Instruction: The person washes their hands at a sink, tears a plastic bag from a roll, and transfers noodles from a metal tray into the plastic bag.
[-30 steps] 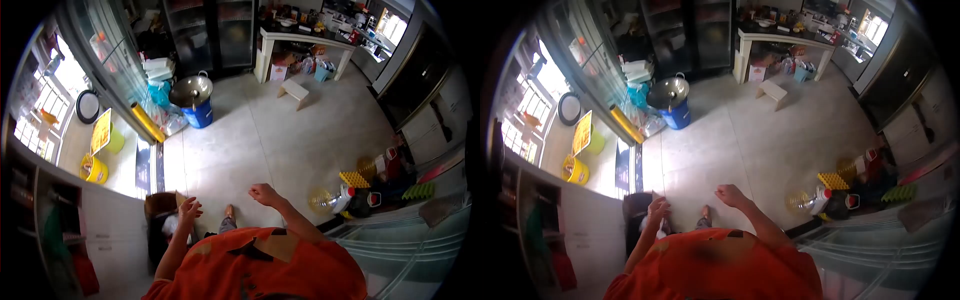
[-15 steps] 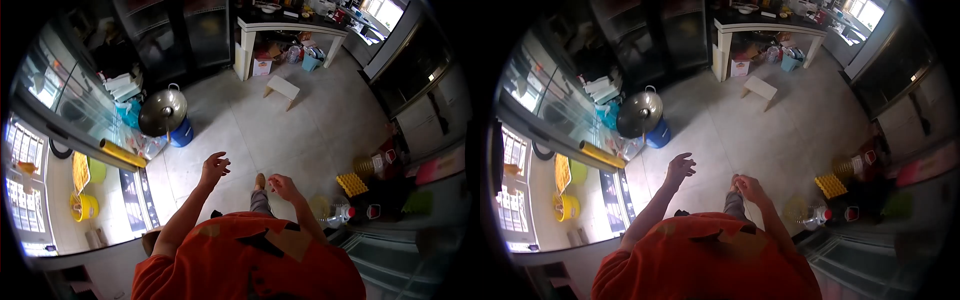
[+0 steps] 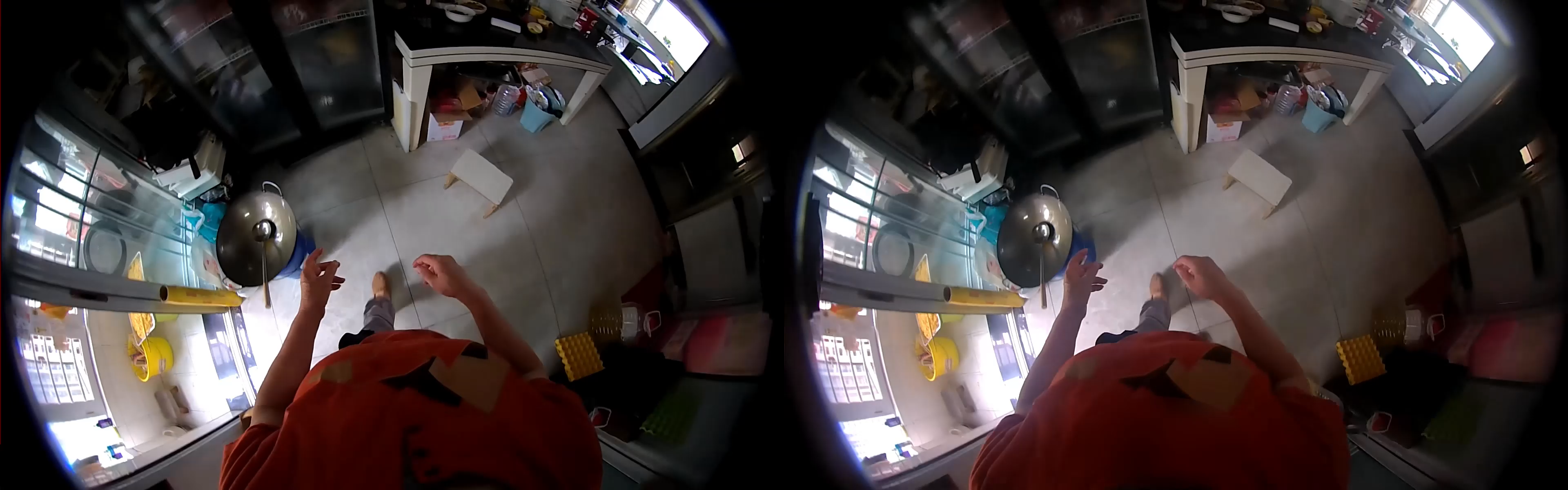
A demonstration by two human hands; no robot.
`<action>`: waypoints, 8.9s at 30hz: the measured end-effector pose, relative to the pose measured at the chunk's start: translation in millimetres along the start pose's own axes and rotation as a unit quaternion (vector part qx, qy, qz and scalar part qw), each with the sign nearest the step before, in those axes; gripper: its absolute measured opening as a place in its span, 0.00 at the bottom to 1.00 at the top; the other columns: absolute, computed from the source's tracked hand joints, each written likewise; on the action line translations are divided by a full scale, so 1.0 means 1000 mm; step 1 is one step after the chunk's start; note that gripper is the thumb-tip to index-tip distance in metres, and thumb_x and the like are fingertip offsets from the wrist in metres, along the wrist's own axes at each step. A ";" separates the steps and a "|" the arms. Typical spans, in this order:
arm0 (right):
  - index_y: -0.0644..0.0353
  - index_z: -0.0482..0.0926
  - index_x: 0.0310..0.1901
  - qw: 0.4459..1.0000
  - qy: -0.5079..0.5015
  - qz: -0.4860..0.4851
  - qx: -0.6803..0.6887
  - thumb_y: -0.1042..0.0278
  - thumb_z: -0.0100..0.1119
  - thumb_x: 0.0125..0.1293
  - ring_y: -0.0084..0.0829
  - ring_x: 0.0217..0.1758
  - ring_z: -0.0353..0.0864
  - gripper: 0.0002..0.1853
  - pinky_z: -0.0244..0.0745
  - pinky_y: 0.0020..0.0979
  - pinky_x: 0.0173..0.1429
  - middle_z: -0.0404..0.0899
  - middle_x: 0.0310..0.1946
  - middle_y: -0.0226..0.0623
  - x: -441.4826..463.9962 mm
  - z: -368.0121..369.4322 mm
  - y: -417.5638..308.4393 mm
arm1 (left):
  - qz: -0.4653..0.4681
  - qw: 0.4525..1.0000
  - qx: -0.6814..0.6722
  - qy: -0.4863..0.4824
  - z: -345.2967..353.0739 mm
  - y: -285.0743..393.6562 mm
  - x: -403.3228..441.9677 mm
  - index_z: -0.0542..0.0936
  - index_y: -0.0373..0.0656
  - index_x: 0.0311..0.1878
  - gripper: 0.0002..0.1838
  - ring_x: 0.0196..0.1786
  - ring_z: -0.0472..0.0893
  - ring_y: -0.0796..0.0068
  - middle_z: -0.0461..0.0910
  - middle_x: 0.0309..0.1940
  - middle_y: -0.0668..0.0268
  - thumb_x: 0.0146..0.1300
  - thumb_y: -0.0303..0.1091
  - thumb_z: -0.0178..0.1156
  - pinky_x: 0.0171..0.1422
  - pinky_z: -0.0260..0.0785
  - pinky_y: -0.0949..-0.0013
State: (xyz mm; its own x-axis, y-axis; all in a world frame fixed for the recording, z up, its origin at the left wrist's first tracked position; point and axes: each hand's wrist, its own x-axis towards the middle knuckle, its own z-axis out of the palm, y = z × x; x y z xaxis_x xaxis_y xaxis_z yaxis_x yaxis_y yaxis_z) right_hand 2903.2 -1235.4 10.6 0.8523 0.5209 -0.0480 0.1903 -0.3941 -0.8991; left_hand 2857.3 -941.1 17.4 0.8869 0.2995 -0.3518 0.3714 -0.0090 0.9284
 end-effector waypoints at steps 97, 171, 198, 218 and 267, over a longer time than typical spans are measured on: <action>0.68 0.75 0.53 0.851 0.396 -0.280 -0.200 0.58 0.72 0.51 0.32 0.42 0.81 0.31 0.76 0.32 0.45 0.80 0.40 0.49 0.983 -0.817 -0.126 | 0.294 0.926 0.179 -0.154 0.363 0.490 0.725 0.70 0.48 0.63 0.27 0.29 0.80 0.73 0.82 0.40 0.62 0.59 0.29 0.64 0.35 0.75 0.72; 0.69 0.78 0.42 0.951 0.195 -0.184 0.155 0.78 0.56 0.64 0.24 0.37 0.82 0.07 0.79 0.25 0.41 0.82 0.33 0.37 0.740 -0.572 0.086 | 0.443 0.769 0.460 -0.024 0.406 0.571 0.656 0.77 0.33 0.31 0.17 0.59 0.69 0.47 0.75 0.34 0.51 0.65 0.41 0.58 0.68 0.59 0.53; 0.62 0.77 0.42 0.948 0.028 -0.136 0.286 0.60 0.56 0.68 0.13 0.34 0.71 0.12 0.67 0.19 0.36 0.76 0.33 0.23 0.741 -0.639 0.107 | 0.333 0.774 0.538 0.005 0.438 0.595 0.642 0.78 0.35 0.26 0.18 0.34 0.75 0.49 0.76 0.26 0.51 0.52 0.44 0.65 0.41 0.68 0.57; 0.66 0.77 0.26 0.952 0.304 -0.042 0.000 0.57 0.51 0.68 0.43 0.23 0.78 0.20 0.68 0.39 0.28 0.75 0.19 0.49 0.717 -0.573 0.141 | 0.472 0.717 0.479 0.184 0.429 0.547 0.665 0.78 0.39 0.23 0.20 0.33 0.75 0.54 0.80 0.28 0.65 0.45 0.48 0.71 0.37 0.73 0.60; 0.43 0.69 0.56 0.918 0.035 -0.290 -0.270 0.69 0.74 0.42 0.46 0.50 0.80 0.36 0.79 0.39 0.48 0.54 0.68 0.46 0.655 -0.556 -0.014 | 0.479 0.876 -0.037 -0.048 0.379 0.437 0.633 0.37 0.38 0.73 0.75 0.65 0.69 0.57 0.54 0.70 0.48 0.31 0.64 0.75 0.69 0.61 0.60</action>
State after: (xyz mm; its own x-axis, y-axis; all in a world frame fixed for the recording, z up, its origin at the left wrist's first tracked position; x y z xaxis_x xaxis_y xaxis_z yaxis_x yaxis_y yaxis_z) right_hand 3729.1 -1309.6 233.3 0.5572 0.7187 0.4158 0.8190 -0.3934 -0.4176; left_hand 3684.9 -1116.9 155.0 0.8021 0.1068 0.5875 -0.5711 -0.1501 0.8070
